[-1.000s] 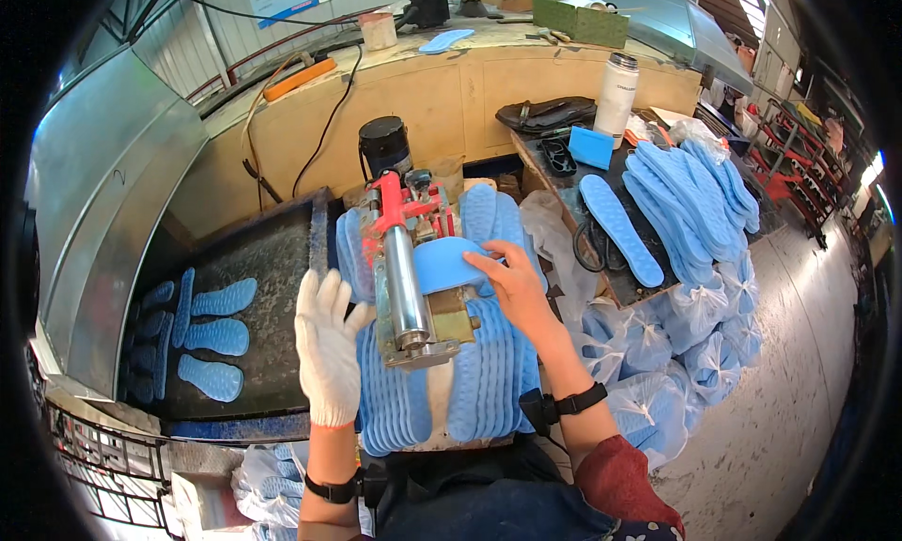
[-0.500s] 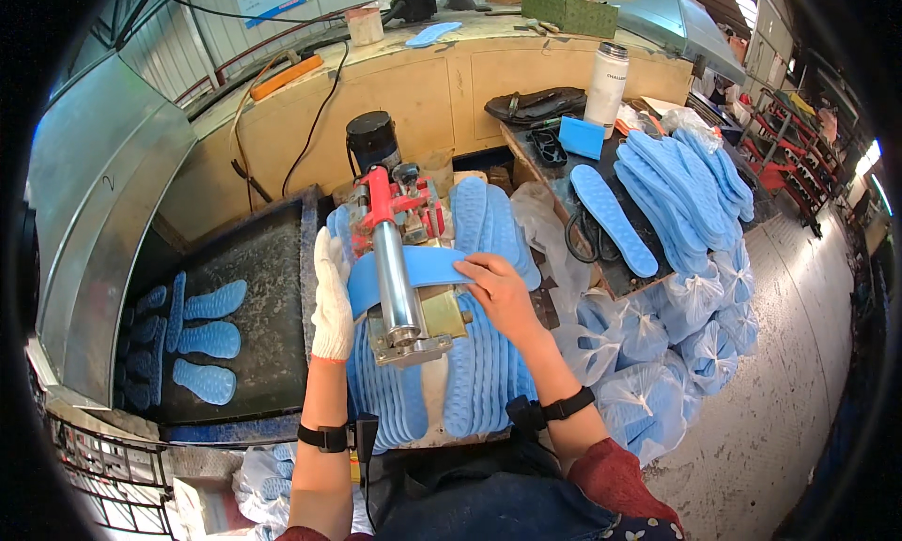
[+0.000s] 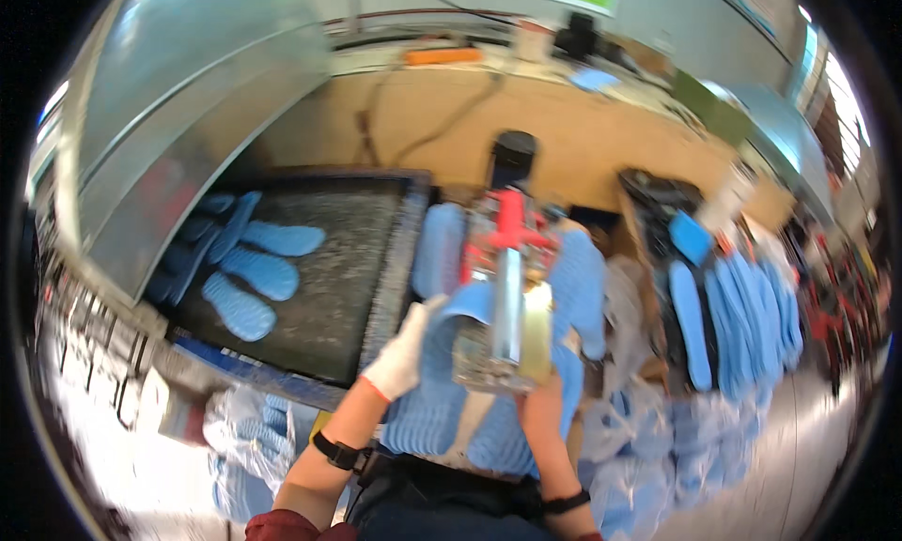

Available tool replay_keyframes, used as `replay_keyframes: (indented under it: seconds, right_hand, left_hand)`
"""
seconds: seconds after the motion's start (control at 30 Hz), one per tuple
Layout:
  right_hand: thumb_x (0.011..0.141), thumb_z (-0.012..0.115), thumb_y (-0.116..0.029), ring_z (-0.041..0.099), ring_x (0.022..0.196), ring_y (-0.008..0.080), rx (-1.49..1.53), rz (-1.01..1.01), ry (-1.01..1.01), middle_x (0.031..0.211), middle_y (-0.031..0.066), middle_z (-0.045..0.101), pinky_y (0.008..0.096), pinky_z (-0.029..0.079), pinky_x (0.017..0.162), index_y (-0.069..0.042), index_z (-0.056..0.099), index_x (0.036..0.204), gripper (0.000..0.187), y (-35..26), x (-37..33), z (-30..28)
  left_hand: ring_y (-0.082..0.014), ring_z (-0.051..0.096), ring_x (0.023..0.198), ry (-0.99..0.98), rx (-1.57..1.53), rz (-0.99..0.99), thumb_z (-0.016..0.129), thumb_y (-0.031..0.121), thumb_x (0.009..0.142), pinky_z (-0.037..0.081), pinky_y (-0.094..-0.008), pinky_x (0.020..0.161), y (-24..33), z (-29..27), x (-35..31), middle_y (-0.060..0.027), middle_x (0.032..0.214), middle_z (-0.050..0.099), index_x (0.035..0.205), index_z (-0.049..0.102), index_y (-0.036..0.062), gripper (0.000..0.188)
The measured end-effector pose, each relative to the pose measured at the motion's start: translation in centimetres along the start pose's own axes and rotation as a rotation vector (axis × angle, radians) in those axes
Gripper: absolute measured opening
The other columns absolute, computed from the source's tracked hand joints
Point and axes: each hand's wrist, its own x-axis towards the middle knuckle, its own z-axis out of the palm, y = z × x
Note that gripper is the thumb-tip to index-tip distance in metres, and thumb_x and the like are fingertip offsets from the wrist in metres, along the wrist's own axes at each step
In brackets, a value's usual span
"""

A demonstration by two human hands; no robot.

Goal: Process shoe insoles through a roller-based coating machine and stack them on a collection tray.

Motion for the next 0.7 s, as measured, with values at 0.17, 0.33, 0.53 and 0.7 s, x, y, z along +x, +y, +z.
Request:
replay_keyframes:
  seconds: [0.17,0.33,0.53,0.7]
  right_hand:
    - [0.072,0.067,-0.013,0.056,0.105,0.0375,-0.029,0.120,-0.079,0.112,0.0185,0.060,0.0459,0.047,0.089,-0.008,0.061,0.112,0.041,0.5,-0.5,2.0]
    - [0.072,0.070,-0.017,0.059,0.099,0.0405,-0.086,0.073,-0.127,0.108,0.0214,0.063,0.0469,0.048,0.084,-0.004,0.064,0.110,0.041,-0.3,0.5,1.1]
    - [0.071,0.068,-0.027,0.045,0.120,0.0463,-0.170,0.150,-0.117,0.129,0.0219,0.053,0.0552,0.035,0.100,-0.007,0.059,0.123,0.056,0.0,-0.6,2.3]
    - [0.079,0.064,-0.033,0.052,0.115,0.0407,-0.300,-0.051,0.028,0.125,0.0182,0.056,0.0497,0.041,0.096,-0.009,0.059,0.124,0.051,-2.1,1.2,1.2]
  left_hand:
    - [-0.0159,0.045,0.124,-0.088,-0.990,-0.554,0.028,0.052,0.100,0.032,-0.0304,0.108,-0.2,0.1,-2.6,-0.0091,0.137,0.049,0.142,0.037,0.0039,0.064]
    - [-0.0181,0.046,0.124,-0.129,-1.109,-0.561,0.033,0.054,0.098,0.037,-0.0340,0.105,1.3,-2.2,-5.9,-0.0076,0.141,0.044,0.143,0.036,0.0059,0.066]
    - [-0.0250,0.056,0.111,0.219,-1.488,-0.415,0.037,0.046,0.100,0.044,-0.0416,0.098,3.0,-9.3,-1.3,-0.0098,0.122,0.057,0.128,0.050,0.0096,0.048]
    - [-0.0215,0.056,0.108,0.645,-0.952,-0.103,0.034,0.040,0.099,0.045,-0.0354,0.097,-11.1,-22.1,8.6,-0.0097,0.113,0.061,0.113,0.052,-0.0002,0.046]
